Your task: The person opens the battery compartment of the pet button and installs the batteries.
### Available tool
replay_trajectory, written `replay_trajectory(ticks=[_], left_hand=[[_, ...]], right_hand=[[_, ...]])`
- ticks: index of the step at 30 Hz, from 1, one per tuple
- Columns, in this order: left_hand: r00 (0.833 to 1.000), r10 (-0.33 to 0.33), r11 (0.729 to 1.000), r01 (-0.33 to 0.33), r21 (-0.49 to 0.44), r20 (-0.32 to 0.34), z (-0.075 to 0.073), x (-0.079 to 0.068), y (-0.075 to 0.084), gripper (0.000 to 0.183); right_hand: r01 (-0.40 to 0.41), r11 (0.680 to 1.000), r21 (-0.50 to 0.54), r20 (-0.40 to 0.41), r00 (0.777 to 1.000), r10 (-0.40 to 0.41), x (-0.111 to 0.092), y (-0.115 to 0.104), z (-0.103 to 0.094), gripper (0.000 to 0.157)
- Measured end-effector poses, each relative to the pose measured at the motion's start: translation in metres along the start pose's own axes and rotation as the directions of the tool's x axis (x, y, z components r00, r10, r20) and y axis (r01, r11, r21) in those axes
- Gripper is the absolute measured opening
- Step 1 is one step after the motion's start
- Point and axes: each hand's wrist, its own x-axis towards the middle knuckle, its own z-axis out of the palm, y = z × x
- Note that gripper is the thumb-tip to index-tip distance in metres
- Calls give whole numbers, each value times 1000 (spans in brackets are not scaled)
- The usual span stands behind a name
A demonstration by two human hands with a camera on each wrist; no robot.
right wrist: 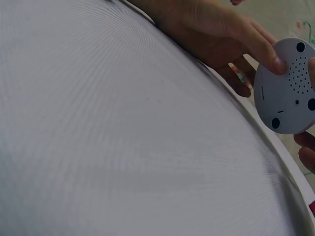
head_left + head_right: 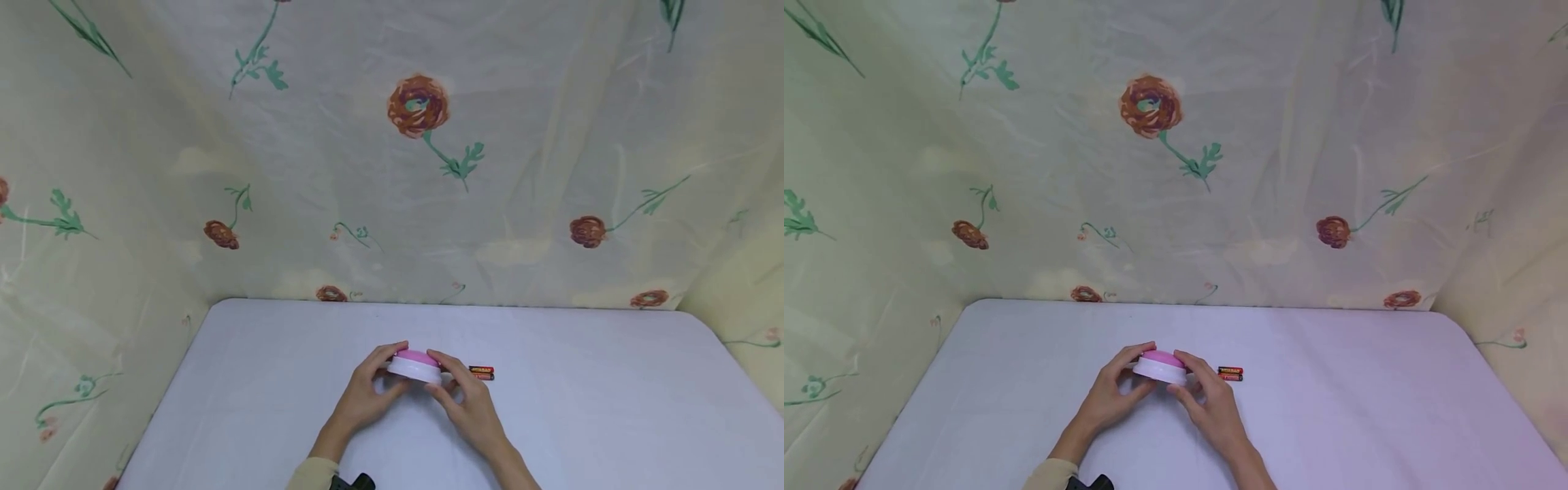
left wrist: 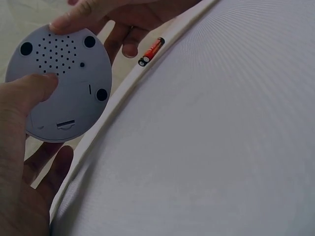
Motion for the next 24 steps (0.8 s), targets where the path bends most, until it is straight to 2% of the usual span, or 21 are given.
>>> replay_trajectory(ticks=[5, 8, 13, 20, 24], left_hand=[[1000, 23, 1000, -23, 13, -5, 7, -2, -24, 56], [999, 34, 999, -34, 32, -6, 8, -2, -30, 54], [1000, 30, 998, -30, 46, -5, 7, -2, -33, 52], [998, -63, 997, 64, 32, -16, 7, -2, -30, 51], [996, -79, 996, 80, 31, -32, 6, -3, -30, 50]], right_hand=[[-25, 1000, -9, 10, 1000, 25, -2, 1, 0, 53], [-43, 999, -7, 15, 999, 43, -1, 2, 0, 52], [-83, 996, 27, 31, 996, 83, -1, 2, 0, 56], [-118, 992, 50, 35, 993, 116, 1, -6, -2, 59], [-103, 993, 63, 29, 994, 102, 0, 0, 0, 56]])
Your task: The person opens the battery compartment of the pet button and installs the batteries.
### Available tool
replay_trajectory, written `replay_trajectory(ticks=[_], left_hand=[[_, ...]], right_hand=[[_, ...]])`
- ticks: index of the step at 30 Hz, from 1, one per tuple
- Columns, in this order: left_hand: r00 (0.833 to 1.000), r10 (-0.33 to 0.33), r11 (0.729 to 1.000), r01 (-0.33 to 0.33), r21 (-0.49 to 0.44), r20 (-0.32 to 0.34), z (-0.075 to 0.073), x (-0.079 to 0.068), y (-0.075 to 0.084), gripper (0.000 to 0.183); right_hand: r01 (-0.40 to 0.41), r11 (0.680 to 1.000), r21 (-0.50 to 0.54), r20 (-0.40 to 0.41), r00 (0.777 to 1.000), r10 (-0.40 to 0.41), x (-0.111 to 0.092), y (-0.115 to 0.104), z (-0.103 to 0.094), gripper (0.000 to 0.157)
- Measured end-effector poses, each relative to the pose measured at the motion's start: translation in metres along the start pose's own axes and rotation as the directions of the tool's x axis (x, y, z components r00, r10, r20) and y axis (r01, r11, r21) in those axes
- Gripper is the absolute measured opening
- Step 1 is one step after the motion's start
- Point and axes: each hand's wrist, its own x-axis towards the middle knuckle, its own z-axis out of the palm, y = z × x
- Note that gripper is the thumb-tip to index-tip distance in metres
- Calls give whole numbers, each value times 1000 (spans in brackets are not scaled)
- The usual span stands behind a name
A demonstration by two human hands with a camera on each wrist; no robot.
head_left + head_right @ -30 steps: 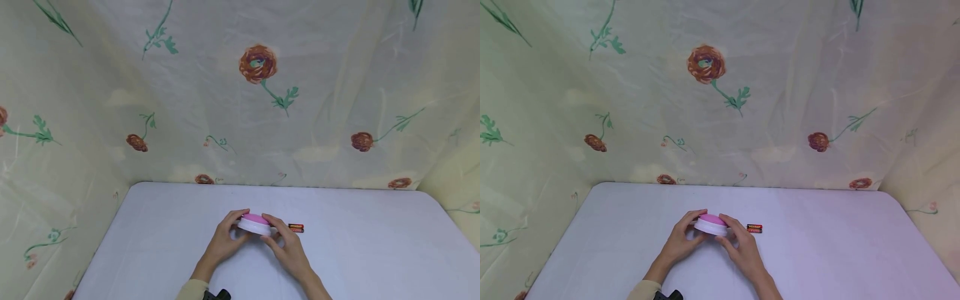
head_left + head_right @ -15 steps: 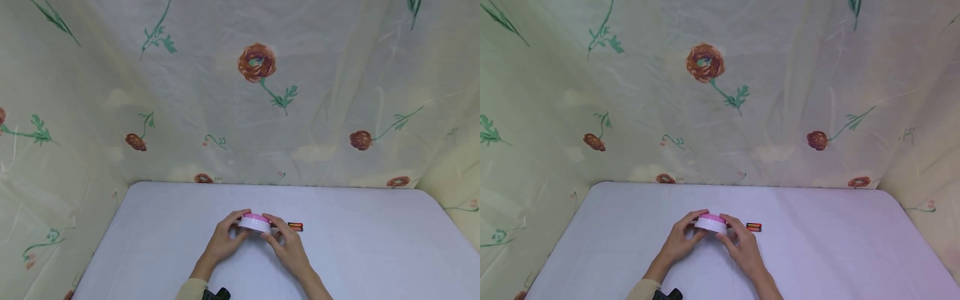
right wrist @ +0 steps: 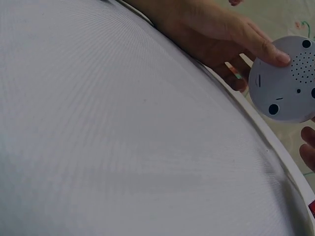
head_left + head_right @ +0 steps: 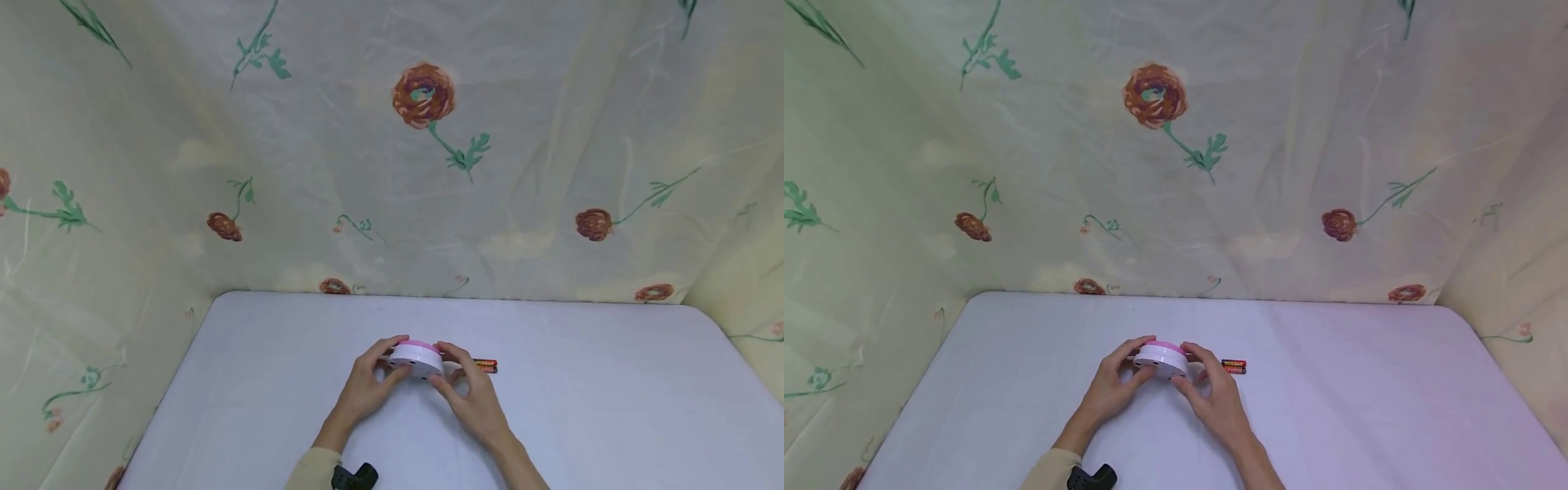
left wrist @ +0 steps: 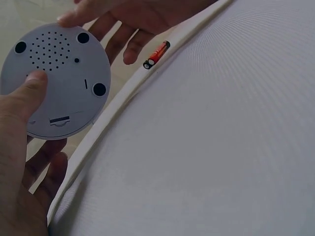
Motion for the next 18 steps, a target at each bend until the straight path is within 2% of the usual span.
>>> replay_trajectory(ticks=[7, 14, 18], left_hand=[[1000, -11, 1000, 11, 14, -11, -1, -1, 1, 47], [997, -78, 997, 78, 16, -13, 0, -1, 4, 42], [996, -88, 996, 88, -7, -10, 0, -1, 5, 40]], right_hand=[[19, 999, 45, -8, 1000, -18, 1, -1, 0, 47], [-6, 998, 55, 24, 1000, 4, 0, 1, 0, 45], [2, 998, 62, 27, 1000, -4, -1, 1, 1, 44]])
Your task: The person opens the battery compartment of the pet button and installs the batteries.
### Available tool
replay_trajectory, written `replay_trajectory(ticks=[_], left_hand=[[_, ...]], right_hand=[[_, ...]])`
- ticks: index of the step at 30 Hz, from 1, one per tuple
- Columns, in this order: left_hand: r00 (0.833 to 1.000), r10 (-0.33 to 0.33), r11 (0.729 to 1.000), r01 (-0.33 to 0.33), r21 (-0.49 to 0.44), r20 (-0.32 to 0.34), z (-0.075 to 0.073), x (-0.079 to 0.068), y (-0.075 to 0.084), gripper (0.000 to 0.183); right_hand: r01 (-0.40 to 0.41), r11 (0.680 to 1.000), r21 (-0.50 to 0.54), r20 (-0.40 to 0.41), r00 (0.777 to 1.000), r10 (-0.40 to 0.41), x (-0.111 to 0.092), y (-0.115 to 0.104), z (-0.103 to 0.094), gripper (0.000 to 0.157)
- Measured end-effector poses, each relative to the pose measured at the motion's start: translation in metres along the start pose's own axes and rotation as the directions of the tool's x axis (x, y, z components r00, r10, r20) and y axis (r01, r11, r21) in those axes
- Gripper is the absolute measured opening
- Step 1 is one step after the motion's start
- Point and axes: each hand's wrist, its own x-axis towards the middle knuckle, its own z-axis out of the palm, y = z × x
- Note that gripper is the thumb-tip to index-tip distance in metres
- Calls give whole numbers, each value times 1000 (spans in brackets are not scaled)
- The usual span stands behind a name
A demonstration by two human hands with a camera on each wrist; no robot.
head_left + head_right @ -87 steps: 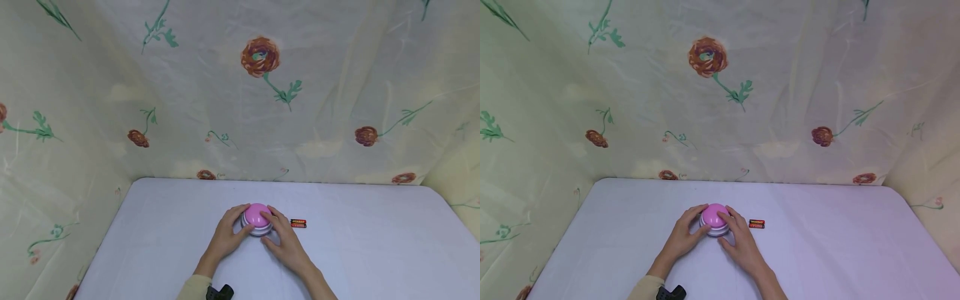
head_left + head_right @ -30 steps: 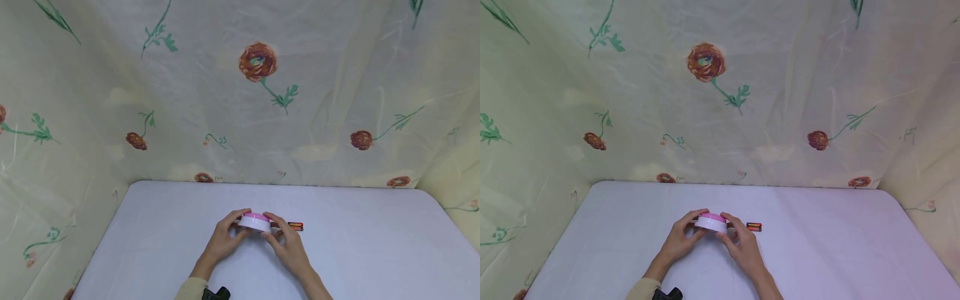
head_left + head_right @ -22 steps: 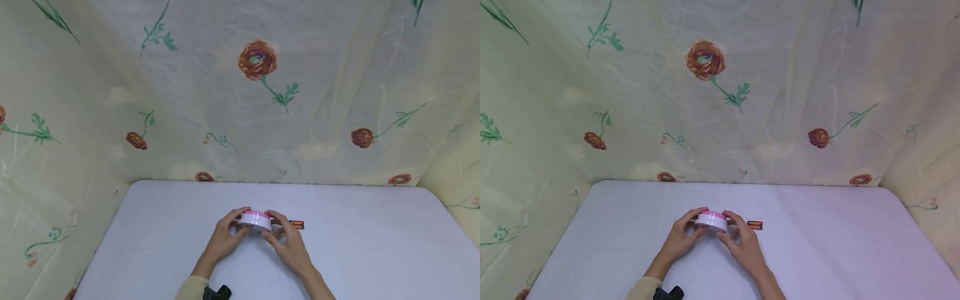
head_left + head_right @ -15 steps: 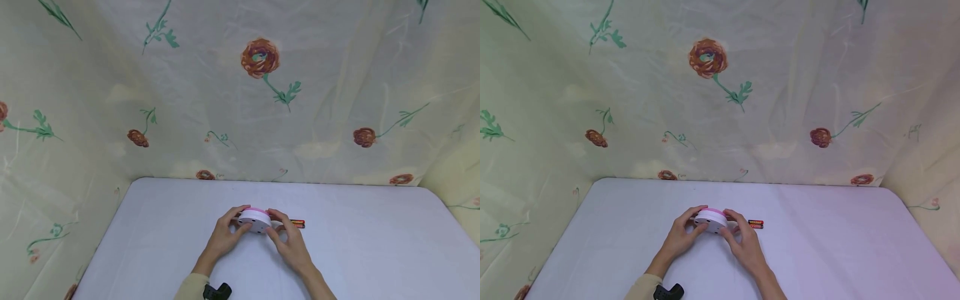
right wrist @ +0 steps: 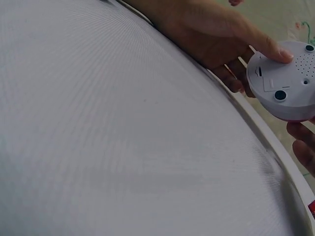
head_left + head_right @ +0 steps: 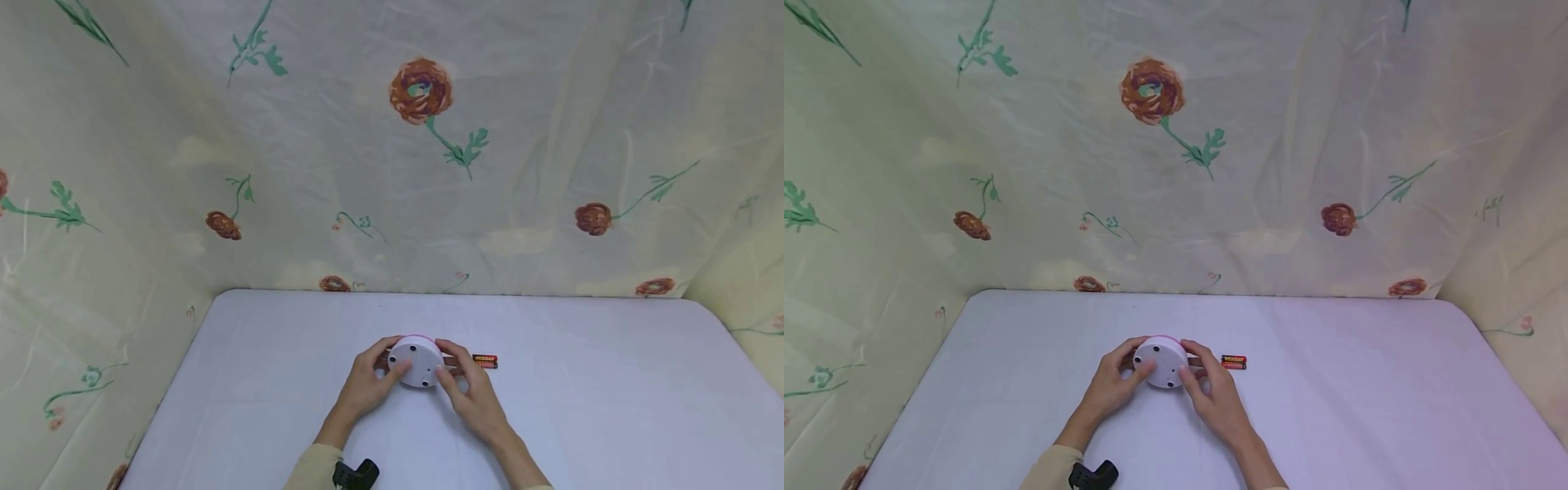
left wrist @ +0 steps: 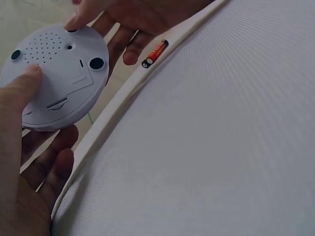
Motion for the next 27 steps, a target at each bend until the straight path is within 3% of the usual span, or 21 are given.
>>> replay_trajectory(ticks=[8, 19, 27], left_hand=[[999, -28, 998, 30, -47, 46, -1, 1, 0, 40], [989, -81, 997, 80, 11, 121, 1, 1, 2, 49], [982, -57, 998, 53, 28, 179, 1, 0, 3, 83]], right_hand=[[2, 1000, 1, -24, 1000, -2, 1, -3, -1, 41], [-41, 999, -12, -101, 994, 40, 0, -3, 1, 35], [-56, 997, -44, -113, 992, 51, 1, -5, 0, 28]])
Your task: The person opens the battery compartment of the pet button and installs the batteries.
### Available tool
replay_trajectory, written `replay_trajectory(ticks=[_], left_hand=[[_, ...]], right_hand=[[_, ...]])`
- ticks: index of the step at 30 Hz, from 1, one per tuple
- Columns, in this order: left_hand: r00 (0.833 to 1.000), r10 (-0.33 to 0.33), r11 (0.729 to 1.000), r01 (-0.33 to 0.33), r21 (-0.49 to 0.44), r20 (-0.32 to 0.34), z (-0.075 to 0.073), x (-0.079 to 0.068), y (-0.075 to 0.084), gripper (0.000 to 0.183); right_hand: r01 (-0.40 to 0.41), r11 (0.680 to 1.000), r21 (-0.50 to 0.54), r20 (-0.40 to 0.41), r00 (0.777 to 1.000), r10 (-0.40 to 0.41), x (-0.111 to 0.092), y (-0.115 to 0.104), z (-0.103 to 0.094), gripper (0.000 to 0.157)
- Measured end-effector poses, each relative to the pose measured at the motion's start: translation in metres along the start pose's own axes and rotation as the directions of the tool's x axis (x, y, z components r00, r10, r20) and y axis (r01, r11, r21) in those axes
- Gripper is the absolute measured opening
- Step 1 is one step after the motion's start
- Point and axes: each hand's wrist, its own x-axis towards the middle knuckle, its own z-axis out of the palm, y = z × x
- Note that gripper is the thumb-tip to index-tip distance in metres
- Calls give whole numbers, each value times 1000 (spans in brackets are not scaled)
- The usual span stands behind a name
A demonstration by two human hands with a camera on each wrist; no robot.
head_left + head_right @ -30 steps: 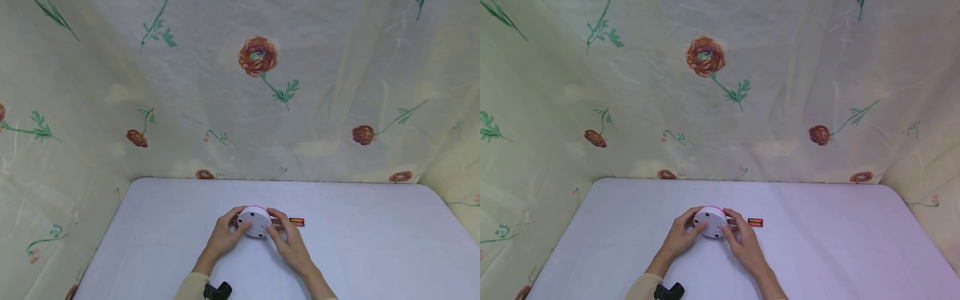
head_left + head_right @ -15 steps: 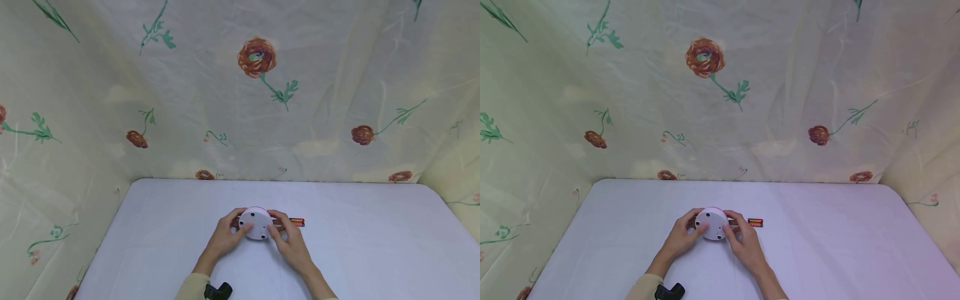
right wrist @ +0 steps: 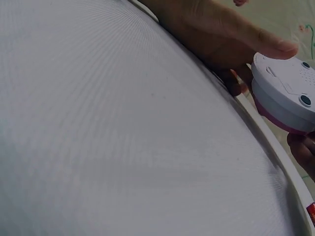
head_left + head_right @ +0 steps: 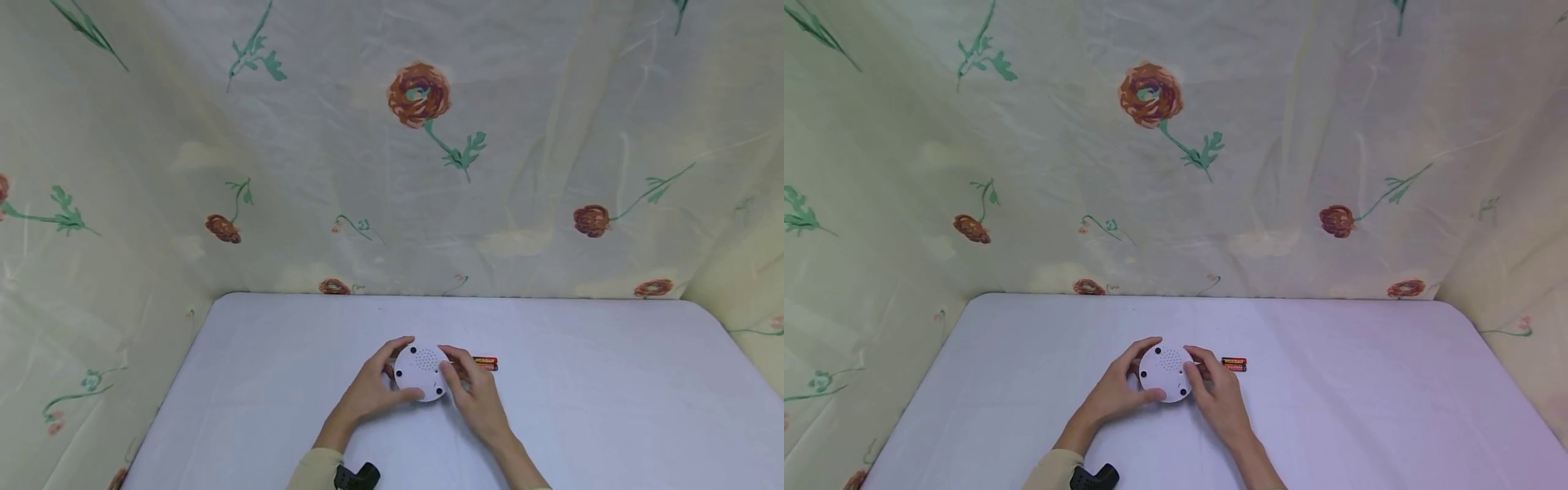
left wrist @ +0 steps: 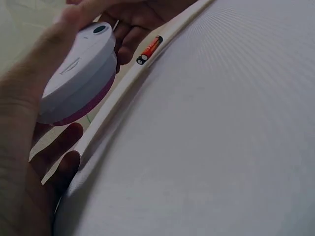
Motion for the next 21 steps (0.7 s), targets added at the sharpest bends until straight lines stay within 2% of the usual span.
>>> replay_trajectory(ticks=[5, 8, 12, 21], left_hand=[[998, 13, 997, -17, 71, 65, 2, -3, 2, 107], [996, 58, 994, -64, 86, 72, 2, -3, 2, 114], [993, 87, 990, -95, 104, 80, 2, -3, 3, 116], [992, 55, 985, -72, 158, 114, 1, -4, 2, 112]], right_hand=[[-36, 999, 3, 29, 999, 36, -1, -1, -1, 27], [-46, 999, 6, 31, 998, 45, -1, 1, 0, 26], [-67, 998, 1, 27, 997, 67, -1, -3, 2, 25], [-99, 995, -21, 53, 994, 100, -1, 3, 2, 26]])
